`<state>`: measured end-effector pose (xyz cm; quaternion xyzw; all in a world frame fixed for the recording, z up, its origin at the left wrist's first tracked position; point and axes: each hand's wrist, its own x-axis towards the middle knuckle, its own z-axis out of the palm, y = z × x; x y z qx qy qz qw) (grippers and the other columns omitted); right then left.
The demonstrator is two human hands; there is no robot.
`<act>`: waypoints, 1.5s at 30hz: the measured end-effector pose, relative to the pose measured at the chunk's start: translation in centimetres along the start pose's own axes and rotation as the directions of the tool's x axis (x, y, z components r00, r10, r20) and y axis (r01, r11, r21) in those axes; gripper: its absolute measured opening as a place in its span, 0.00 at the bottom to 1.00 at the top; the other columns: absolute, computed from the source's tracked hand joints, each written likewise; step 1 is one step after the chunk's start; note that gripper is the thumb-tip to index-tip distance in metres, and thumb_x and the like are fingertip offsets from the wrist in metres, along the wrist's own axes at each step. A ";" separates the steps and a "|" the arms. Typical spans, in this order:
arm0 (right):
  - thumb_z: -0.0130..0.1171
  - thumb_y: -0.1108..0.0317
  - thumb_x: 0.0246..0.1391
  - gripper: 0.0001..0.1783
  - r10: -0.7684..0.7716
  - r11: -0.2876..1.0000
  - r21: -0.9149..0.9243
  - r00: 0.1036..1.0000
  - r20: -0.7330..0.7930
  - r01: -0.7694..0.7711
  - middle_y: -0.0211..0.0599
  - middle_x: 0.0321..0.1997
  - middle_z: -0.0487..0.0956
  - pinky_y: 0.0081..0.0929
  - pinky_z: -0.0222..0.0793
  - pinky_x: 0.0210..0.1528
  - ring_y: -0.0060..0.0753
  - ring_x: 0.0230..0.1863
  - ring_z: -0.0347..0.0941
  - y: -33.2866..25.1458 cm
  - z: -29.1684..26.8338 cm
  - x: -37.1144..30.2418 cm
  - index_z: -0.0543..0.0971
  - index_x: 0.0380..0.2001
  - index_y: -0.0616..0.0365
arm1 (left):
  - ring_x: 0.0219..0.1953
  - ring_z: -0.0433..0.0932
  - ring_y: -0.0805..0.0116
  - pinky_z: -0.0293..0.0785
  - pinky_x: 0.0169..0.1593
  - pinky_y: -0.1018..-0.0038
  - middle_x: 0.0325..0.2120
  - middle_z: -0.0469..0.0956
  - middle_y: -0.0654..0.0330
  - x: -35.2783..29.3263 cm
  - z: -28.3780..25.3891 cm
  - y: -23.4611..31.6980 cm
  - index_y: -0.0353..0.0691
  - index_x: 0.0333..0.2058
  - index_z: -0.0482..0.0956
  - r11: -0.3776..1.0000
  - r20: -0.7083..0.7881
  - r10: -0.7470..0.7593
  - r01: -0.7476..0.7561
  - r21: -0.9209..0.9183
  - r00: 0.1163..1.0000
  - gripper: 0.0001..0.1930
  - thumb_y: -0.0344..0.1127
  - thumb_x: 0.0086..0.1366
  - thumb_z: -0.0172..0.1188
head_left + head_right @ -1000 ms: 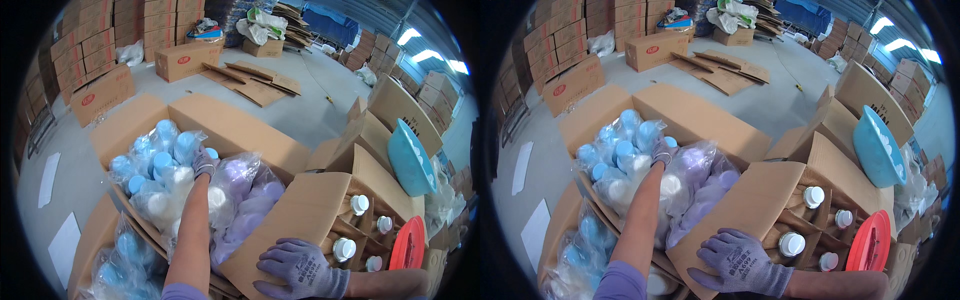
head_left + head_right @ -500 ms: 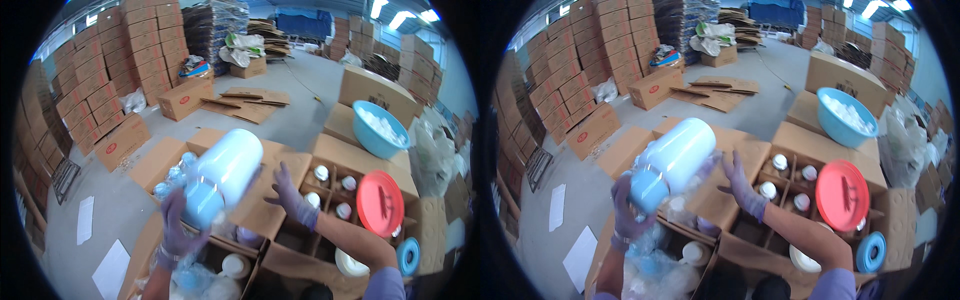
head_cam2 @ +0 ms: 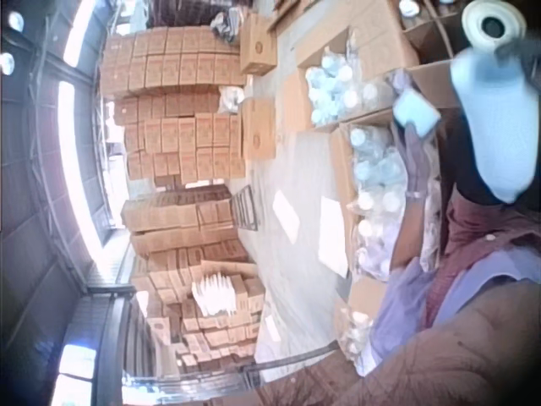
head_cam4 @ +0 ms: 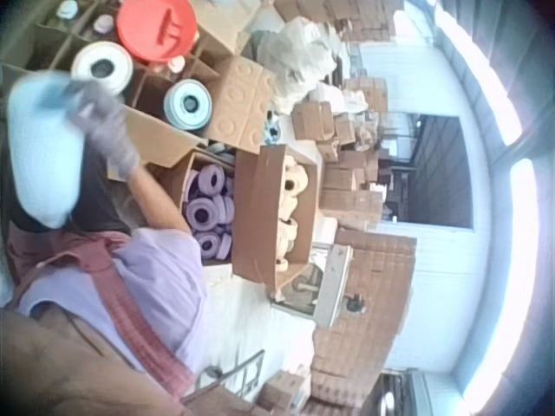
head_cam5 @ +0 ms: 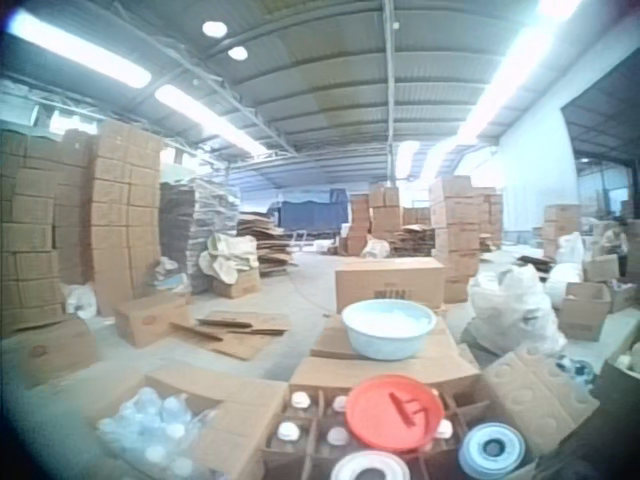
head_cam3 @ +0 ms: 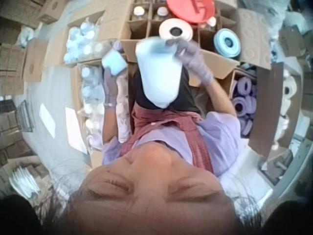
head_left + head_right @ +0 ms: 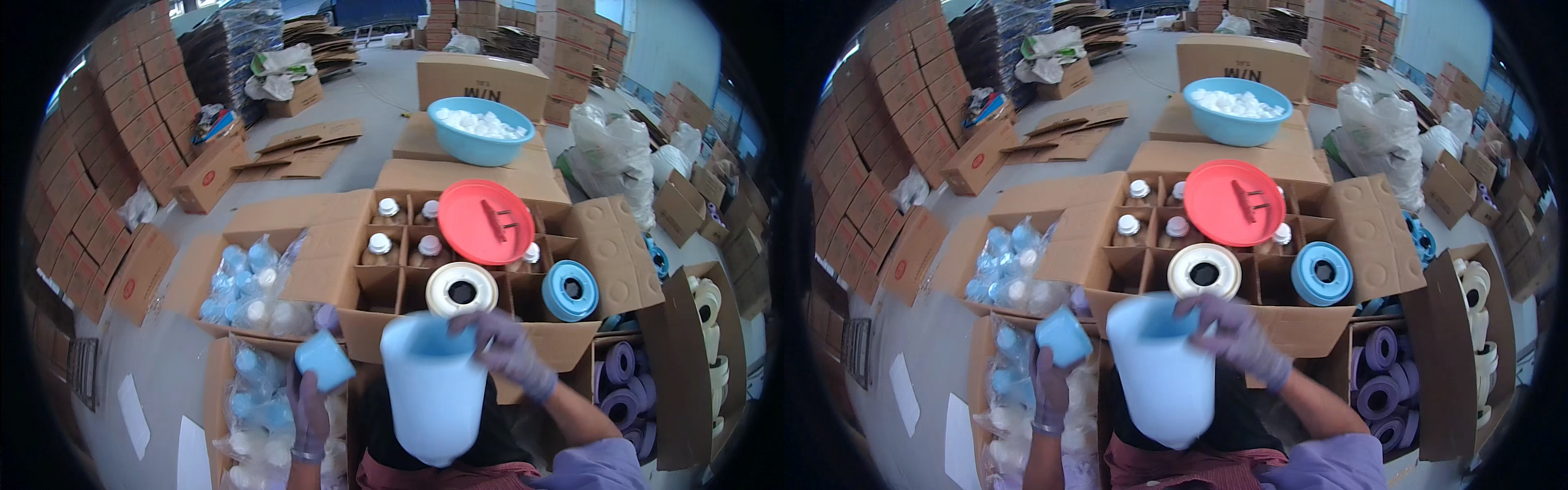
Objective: The person assembles thermos bottles by inserting inner stainless steel liners into outer plastic shells, then screwing on lids. They handle white and light blue bottles, repeatedly picking up liners and lids from nearby boxes and placing assembled units into a cardboard box.
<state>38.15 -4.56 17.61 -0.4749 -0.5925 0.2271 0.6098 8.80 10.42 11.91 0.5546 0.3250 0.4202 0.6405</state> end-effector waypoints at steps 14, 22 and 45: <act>0.60 0.68 0.56 0.09 -0.186 0.805 -0.565 0.981 0.048 0.181 0.40 0.40 0.80 0.37 0.72 0.46 0.42 0.43 0.77 0.7 -4.4 11.8 0.80 0.38 0.59 | 0.63 0.62 0.49 0.53 0.67 0.53 0.61 0.64 0.48 23.6 24.6 -8.4 0.45 0.67 0.62 0.034 0.758 0.460 -0.862 0.506 0.463 0.35 0.54 0.65 0.54; 0.60 0.57 0.53 0.24 0.431 0.270 -0.918 0.817 0.384 0.289 0.49 0.48 0.79 0.42 0.77 0.48 0.50 0.49 0.78 20.8 3.4 24.6 0.76 0.54 0.48 | 0.53 0.76 0.53 0.70 0.59 0.63 0.49 0.78 0.50 10.6 13.6 -2.1 0.34 0.51 0.77 0.653 0.394 0.424 -0.577 0.491 0.815 0.17 0.29 0.62 0.60; 0.65 0.55 0.51 0.35 -0.164 0.703 -0.588 0.896 0.413 0.400 0.46 0.62 0.68 0.40 0.65 0.61 0.47 0.58 0.69 -2.0 -2.2 -5.6 0.70 0.61 0.54 | 0.57 0.71 0.65 0.65 0.63 0.70 0.55 0.72 0.54 8.8 7.1 -1.7 0.35 0.59 0.68 0.972 0.325 0.121 -0.046 -0.228 0.938 0.31 0.54 0.67 0.52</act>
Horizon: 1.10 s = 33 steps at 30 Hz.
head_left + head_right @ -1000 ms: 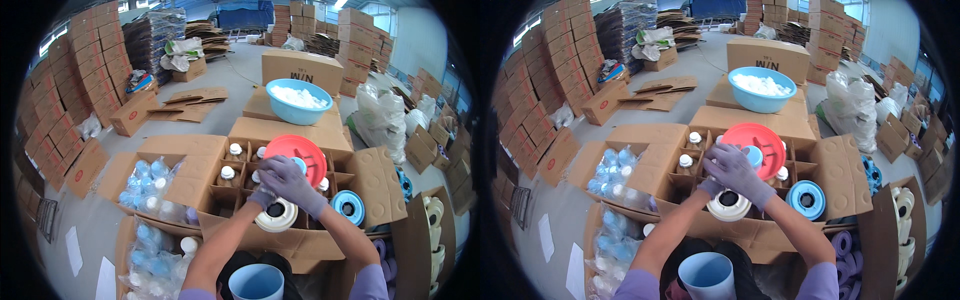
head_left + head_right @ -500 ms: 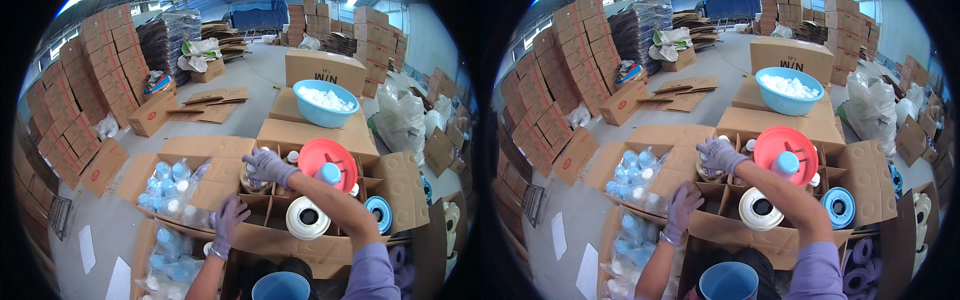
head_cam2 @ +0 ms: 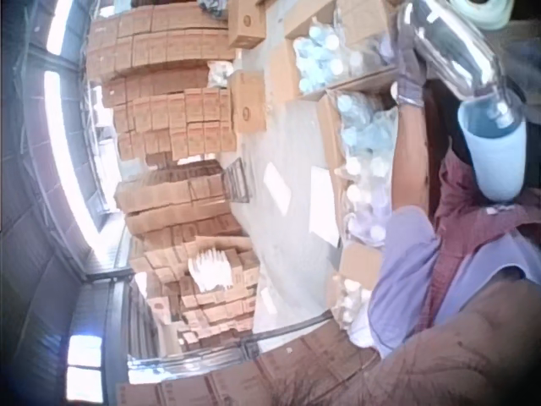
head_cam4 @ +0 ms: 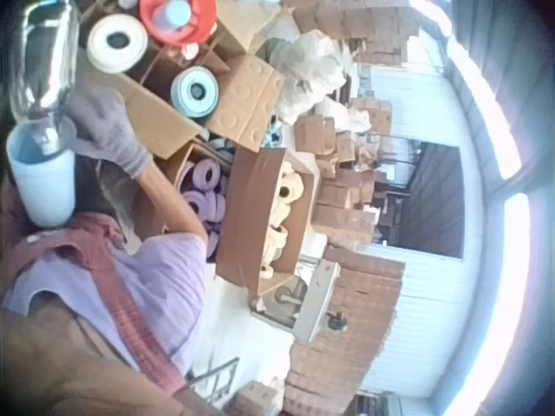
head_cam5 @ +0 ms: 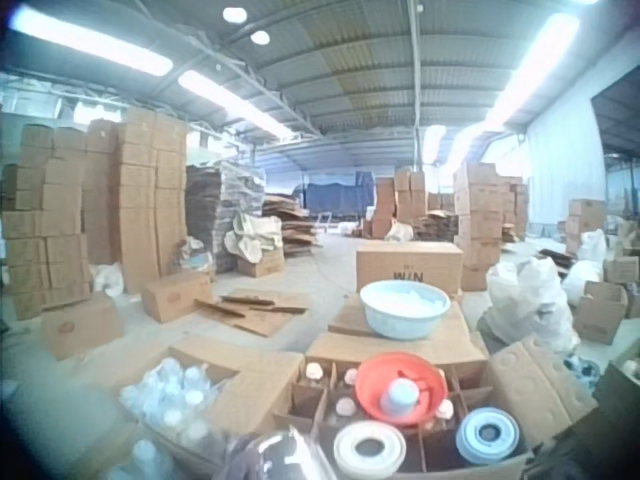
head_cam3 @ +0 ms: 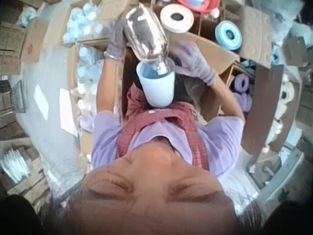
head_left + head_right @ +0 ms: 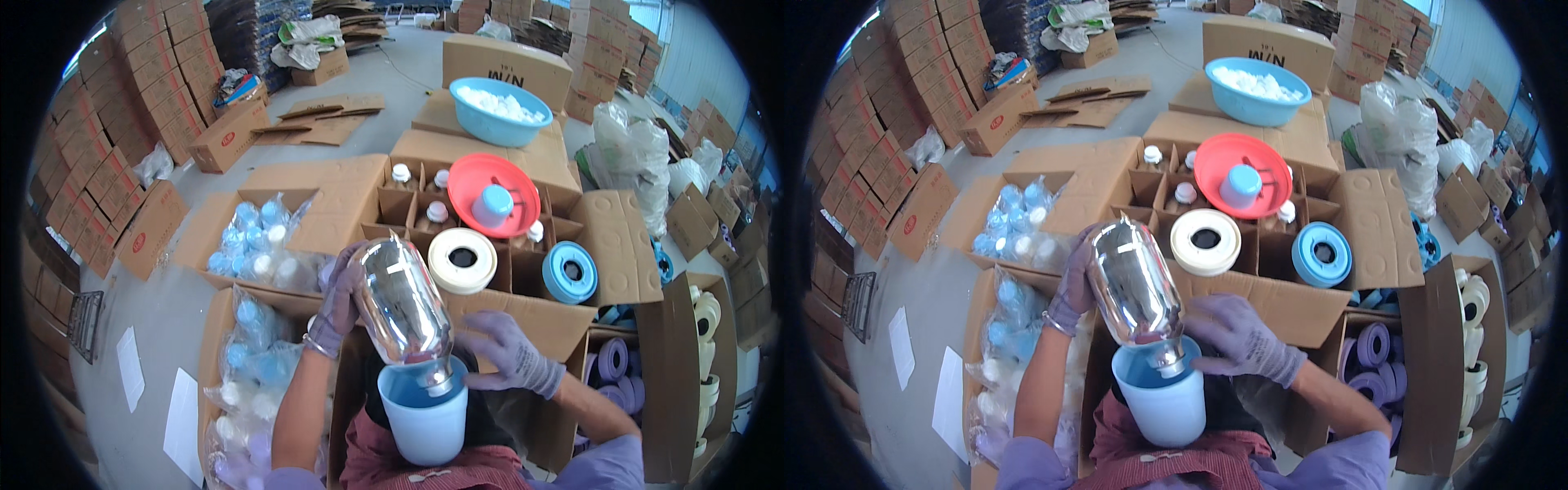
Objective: The person assembles thermos bottles by inserting inner stainless steel liners into outer plastic shells, then screwing on lids. They handle white and light blue bottles, repeatedly picking up liners and lids from nearby boxes and placing assembled units into a cardboard box.
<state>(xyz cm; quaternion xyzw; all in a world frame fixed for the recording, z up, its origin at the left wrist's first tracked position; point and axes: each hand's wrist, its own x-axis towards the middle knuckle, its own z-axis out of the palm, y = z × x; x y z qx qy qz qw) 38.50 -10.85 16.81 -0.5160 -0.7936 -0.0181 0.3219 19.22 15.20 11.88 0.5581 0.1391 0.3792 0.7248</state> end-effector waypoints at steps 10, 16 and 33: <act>0.49 0.50 0.62 0.37 0.470 0.756 0.544 0.880 -0.063 -0.365 0.61 0.68 0.59 0.53 0.46 0.72 0.58 0.71 0.55 -12.7 14.8 -17.9 0.60 0.66 0.65 | 0.60 0.71 0.56 0.66 0.63 0.64 0.58 0.71 0.49 -27.4 -2.8 -3.6 0.34 0.61 0.66 0.837 -0.297 -0.096 0.239 0.492 0.950 0.30 0.39 0.63 0.62; 0.67 0.55 0.48 0.45 0.317 0.601 0.761 0.947 0.053 -0.244 0.55 0.64 0.63 0.39 0.54 0.70 0.52 0.67 0.60 -8.9 7.2 -3.4 0.61 0.65 0.63 | 0.51 0.79 0.55 0.73 0.56 0.60 0.48 0.80 0.52 -28.6 -5.0 -4.6 0.39 0.51 0.78 0.538 0.001 -0.019 0.010 0.843 1.000 0.27 0.45 0.54 0.71; 0.76 0.56 0.40 0.44 0.322 0.826 0.503 0.946 -0.046 -0.256 0.47 0.53 0.71 0.38 0.68 0.56 0.48 0.53 0.70 -8.6 2.3 6.0 0.69 0.59 0.61 | 0.54 0.77 0.57 0.71 0.58 0.63 0.51 0.79 0.52 -24.1 -1.0 -3.5 0.39 0.56 0.74 0.780 0.099 -0.237 0.128 0.612 0.966 0.26 0.44 0.62 0.63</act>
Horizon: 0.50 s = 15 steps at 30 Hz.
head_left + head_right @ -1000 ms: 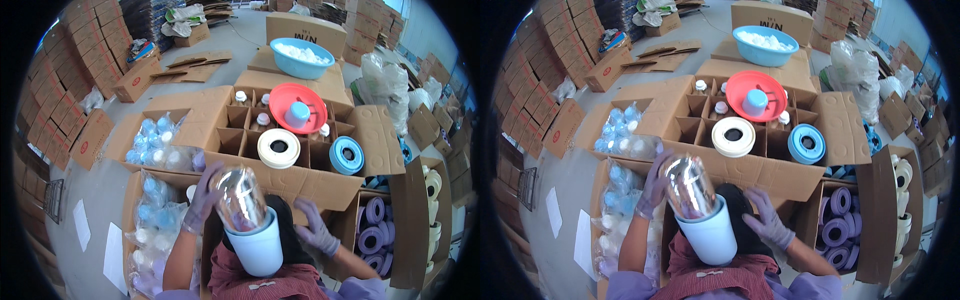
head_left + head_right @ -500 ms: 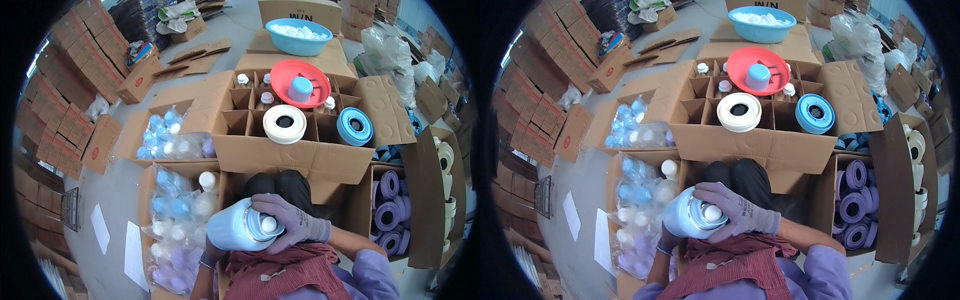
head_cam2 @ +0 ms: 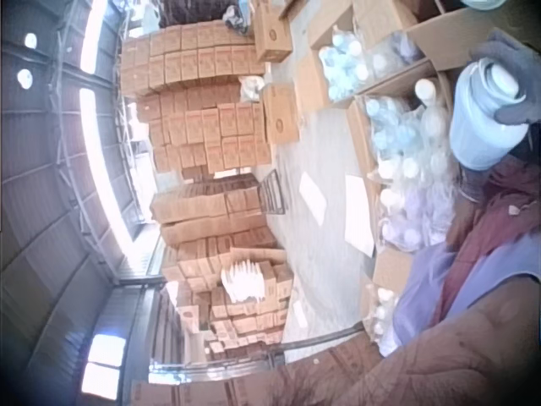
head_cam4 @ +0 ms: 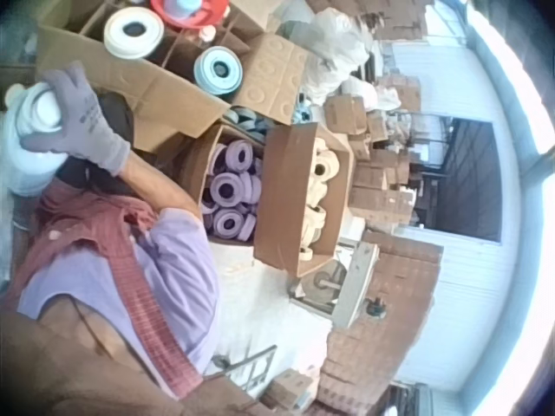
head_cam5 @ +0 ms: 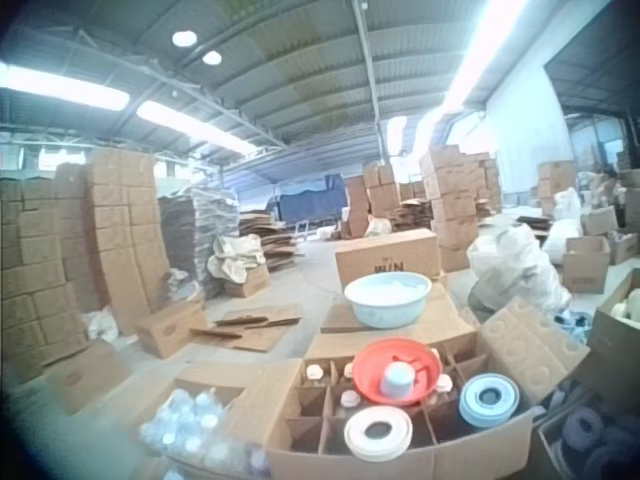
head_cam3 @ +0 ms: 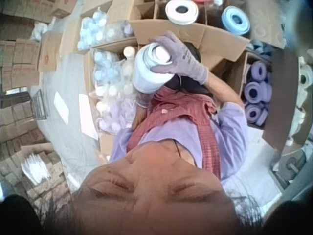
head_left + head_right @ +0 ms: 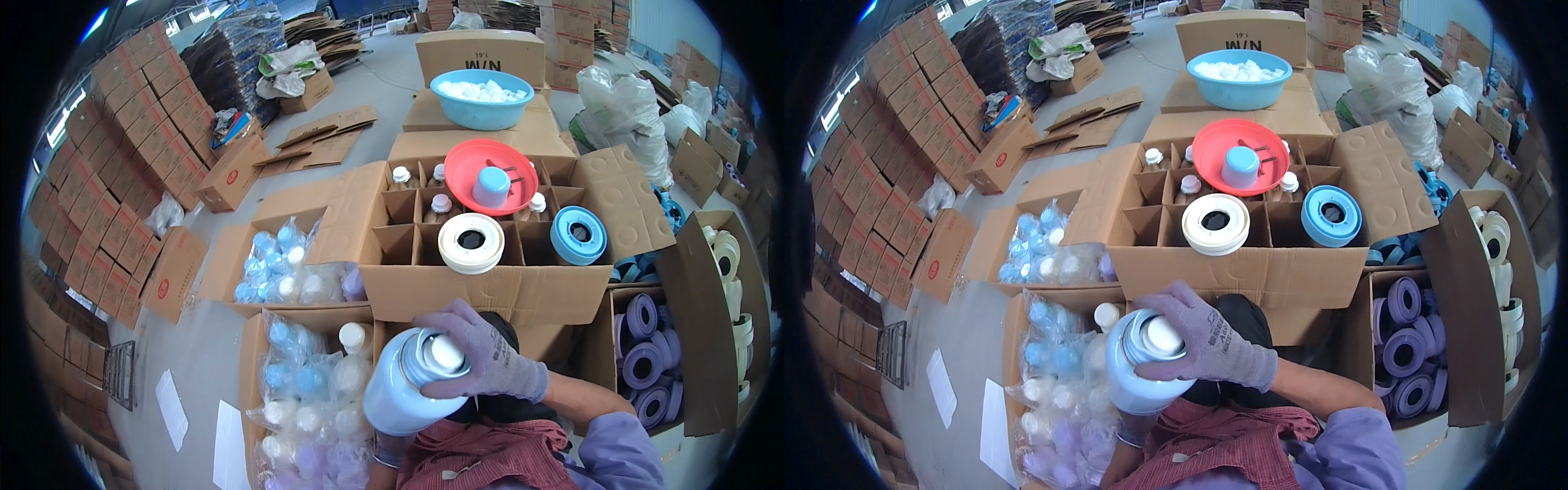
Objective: The person assembles thermos bottles by inserting inner stainless steel liners into outer plastic shells, then screwing on lids. They handle white and light blue bottles, repeatedly picking up liners and lids from nearby boxes and placing assembled units into a cardboard box.
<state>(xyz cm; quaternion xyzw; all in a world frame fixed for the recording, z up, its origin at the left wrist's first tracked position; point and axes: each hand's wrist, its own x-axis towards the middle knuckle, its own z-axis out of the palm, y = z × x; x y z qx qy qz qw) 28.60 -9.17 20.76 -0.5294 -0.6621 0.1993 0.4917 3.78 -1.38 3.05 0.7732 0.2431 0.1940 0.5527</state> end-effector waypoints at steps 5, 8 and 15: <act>0.74 0.58 0.37 0.38 0.061 0.997 -0.026 0.966 -0.252 -0.069 0.45 0.46 0.76 0.36 0.71 0.51 0.46 0.47 0.75 -0.1 0.9 0.6 0.73 0.52 0.61 | 0.54 0.77 0.57 0.71 0.58 0.63 0.51 0.79 0.51 1.6 0.0 0.0 0.39 0.57 0.73 0.998 -0.007 -0.033 0.033 -0.046 0.999 0.26 0.44 0.63 0.62; 0.74 0.60 0.38 0.35 -0.010 1.000 0.018 0.966 -0.257 0.015 0.44 0.47 0.77 0.35 0.72 0.51 0.44 0.47 0.76 -0.1 0.3 0.4 0.74 0.51 0.61 | 0.54 0.77 0.57 0.71 0.57 0.63 0.51 0.79 0.51 2.6 -0.1 0.4 0.39 0.57 0.73 0.996 0.005 -0.041 0.041 -0.073 0.999 0.26 0.44 0.64 0.61; 0.74 0.60 0.40 0.40 -0.143 0.977 0.114 0.948 -0.285 0.181 0.49 0.54 0.73 0.41 0.65 0.59 0.51 0.55 0.71 3.5 -0.8 -5.4 0.69 0.57 0.60 | 0.54 0.77 0.57 0.71 0.57 0.63 0.50 0.79 0.50 7.5 -8.9 4.6 0.39 0.58 0.71 0.991 0.119 -0.112 0.120 -0.065 0.987 0.26 0.45 0.65 0.59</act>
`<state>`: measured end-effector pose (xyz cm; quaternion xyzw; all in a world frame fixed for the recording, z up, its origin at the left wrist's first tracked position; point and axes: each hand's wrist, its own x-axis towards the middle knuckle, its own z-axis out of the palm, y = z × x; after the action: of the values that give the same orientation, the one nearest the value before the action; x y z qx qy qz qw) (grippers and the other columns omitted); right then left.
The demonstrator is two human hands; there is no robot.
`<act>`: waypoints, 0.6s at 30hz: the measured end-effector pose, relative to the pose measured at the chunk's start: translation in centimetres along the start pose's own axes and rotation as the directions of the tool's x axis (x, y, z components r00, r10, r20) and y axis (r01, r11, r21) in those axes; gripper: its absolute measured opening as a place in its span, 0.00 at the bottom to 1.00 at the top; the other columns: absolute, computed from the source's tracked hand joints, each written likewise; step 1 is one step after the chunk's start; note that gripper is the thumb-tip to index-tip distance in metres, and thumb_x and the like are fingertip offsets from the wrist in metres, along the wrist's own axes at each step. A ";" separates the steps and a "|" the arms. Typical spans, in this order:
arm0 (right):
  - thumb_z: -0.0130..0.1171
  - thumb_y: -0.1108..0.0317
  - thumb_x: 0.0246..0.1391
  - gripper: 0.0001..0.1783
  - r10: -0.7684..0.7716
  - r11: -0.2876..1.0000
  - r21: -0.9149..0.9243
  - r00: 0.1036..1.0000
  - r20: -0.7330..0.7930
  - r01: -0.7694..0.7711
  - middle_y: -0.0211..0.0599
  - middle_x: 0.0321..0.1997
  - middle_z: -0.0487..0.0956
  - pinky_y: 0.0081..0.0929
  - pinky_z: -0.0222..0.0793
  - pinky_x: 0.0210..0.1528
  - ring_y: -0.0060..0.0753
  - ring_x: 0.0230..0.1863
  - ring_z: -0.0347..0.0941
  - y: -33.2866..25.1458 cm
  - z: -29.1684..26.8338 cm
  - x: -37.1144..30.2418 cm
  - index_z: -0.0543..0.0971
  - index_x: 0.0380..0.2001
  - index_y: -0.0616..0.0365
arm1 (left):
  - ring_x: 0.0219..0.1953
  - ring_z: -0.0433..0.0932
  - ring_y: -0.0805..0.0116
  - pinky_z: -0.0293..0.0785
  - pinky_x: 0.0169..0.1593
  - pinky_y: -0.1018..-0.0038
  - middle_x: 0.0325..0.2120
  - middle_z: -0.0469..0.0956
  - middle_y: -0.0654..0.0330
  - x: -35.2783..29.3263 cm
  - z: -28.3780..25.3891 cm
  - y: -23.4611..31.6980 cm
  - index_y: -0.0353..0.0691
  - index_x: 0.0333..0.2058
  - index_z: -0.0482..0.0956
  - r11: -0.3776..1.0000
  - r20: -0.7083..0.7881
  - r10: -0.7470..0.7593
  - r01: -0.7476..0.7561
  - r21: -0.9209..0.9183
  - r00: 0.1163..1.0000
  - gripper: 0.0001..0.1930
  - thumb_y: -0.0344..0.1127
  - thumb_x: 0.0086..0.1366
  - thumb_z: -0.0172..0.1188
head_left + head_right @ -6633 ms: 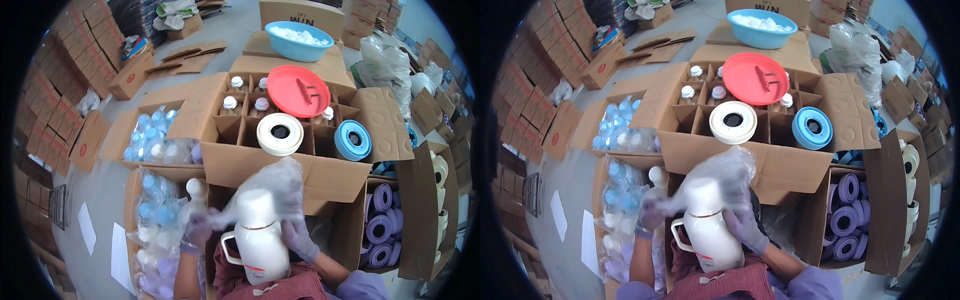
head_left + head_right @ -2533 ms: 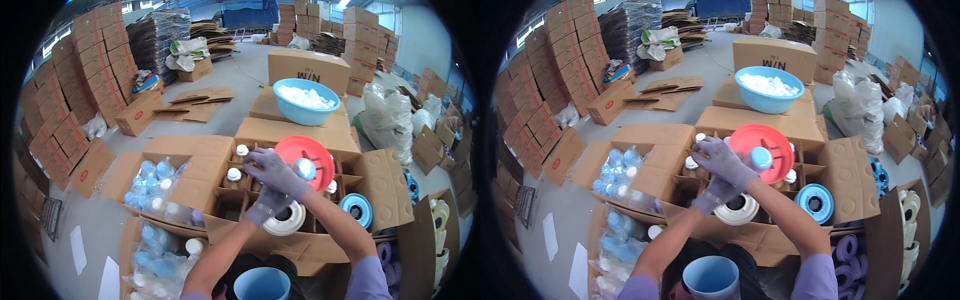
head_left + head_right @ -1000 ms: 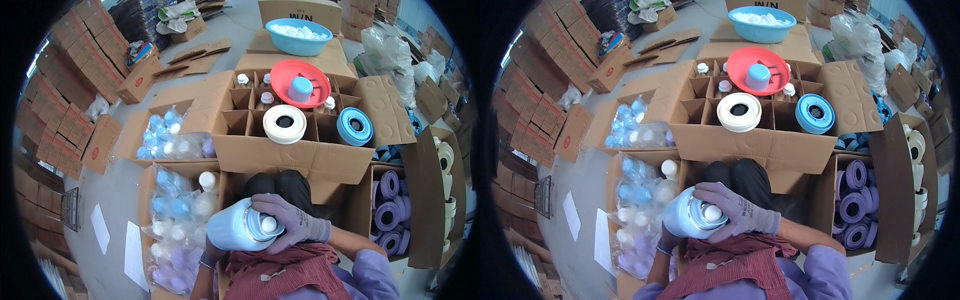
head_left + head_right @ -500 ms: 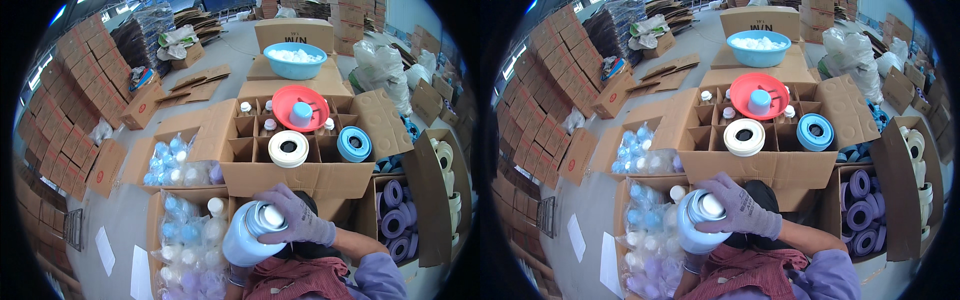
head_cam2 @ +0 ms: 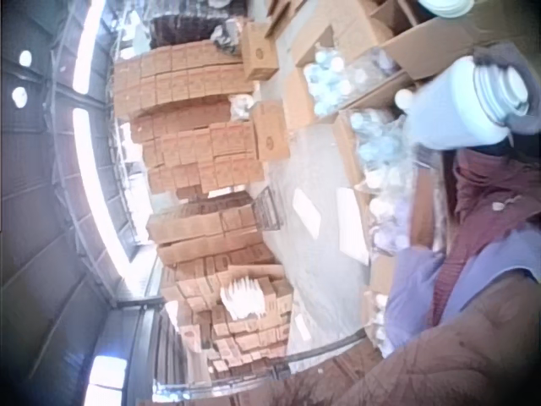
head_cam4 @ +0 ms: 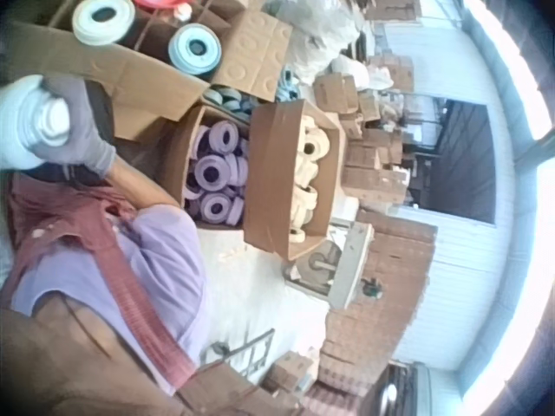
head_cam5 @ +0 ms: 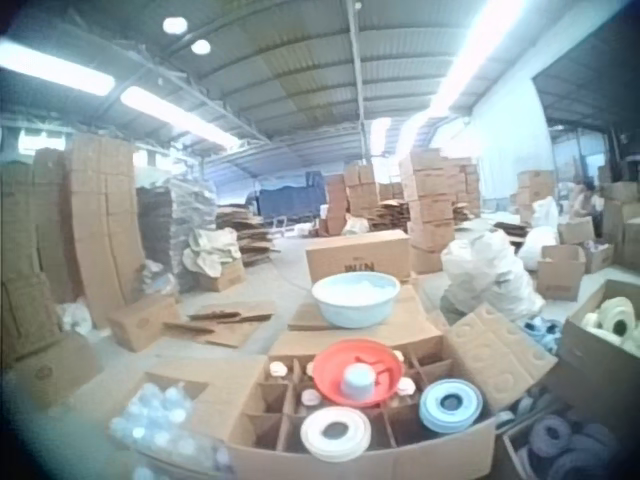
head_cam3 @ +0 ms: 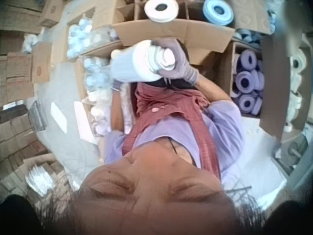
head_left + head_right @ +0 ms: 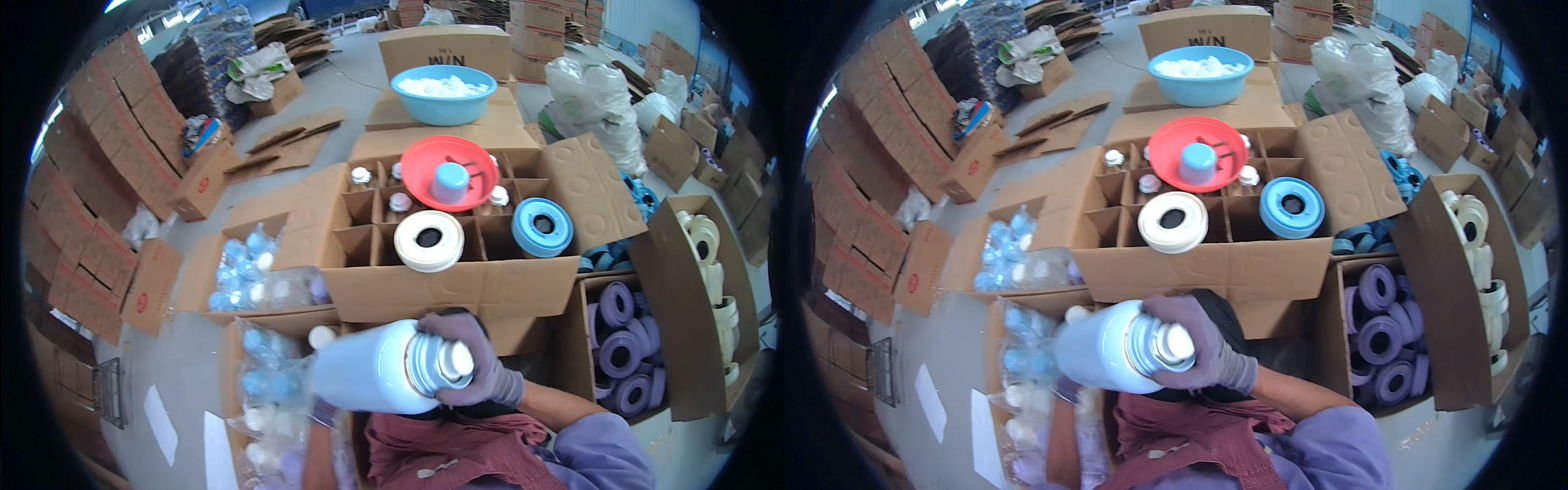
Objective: The person assembles thermos bottles by inserting inner stainless steel liners into outer plastic shells, then screwing on lids. They handle white and light blue bottles, repeatedly picking up liners and lids from nearby boxes and placing assembled units into a cardboard box.
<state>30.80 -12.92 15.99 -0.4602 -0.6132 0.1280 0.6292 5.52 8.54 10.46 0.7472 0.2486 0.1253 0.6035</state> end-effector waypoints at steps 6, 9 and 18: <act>0.66 0.60 0.51 0.25 0.111 0.926 -0.371 0.885 0.452 0.074 0.45 0.55 0.75 0.50 0.60 0.66 0.49 0.60 0.70 2.1 -8.0 -5.0 0.75 0.53 0.54 | 0.50 0.78 0.52 0.73 0.53 0.62 0.46 0.78 0.46 9.0 1.8 7.3 0.42 0.56 0.73 0.627 0.446 0.149 -0.433 0.648 0.883 0.23 0.46 0.66 0.56; 0.67 0.63 0.47 0.25 0.134 0.697 -0.706 0.990 -0.045 -0.126 0.49 0.53 0.75 0.50 0.65 0.60 0.56 0.56 0.71 5.0 -14.3 0.5 0.77 0.50 0.56 | 0.34 0.80 0.48 0.74 0.39 0.54 0.30 0.80 0.50 10.3 8.2 7.4 0.45 0.44 0.77 0.511 0.532 -0.045 -0.438 0.739 0.845 0.16 0.49 0.65 0.55; 0.63 0.58 0.54 0.33 0.299 0.570 -0.745 0.932 -0.207 -0.348 0.39 0.52 0.76 0.39 0.64 0.63 0.41 0.56 0.71 10.8 -23.8 0.8 0.70 0.63 0.54 | 0.48 0.79 0.60 0.75 0.51 0.65 0.46 0.79 0.53 12.5 11.0 7.0 0.37 0.58 0.71 0.940 0.177 0.223 -0.259 0.220 0.959 0.26 0.44 0.66 0.61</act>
<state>56.44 -16.54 12.75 -0.7914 -0.4953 -0.0464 0.3552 22.93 4.80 13.18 0.8470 0.1224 0.1109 0.5052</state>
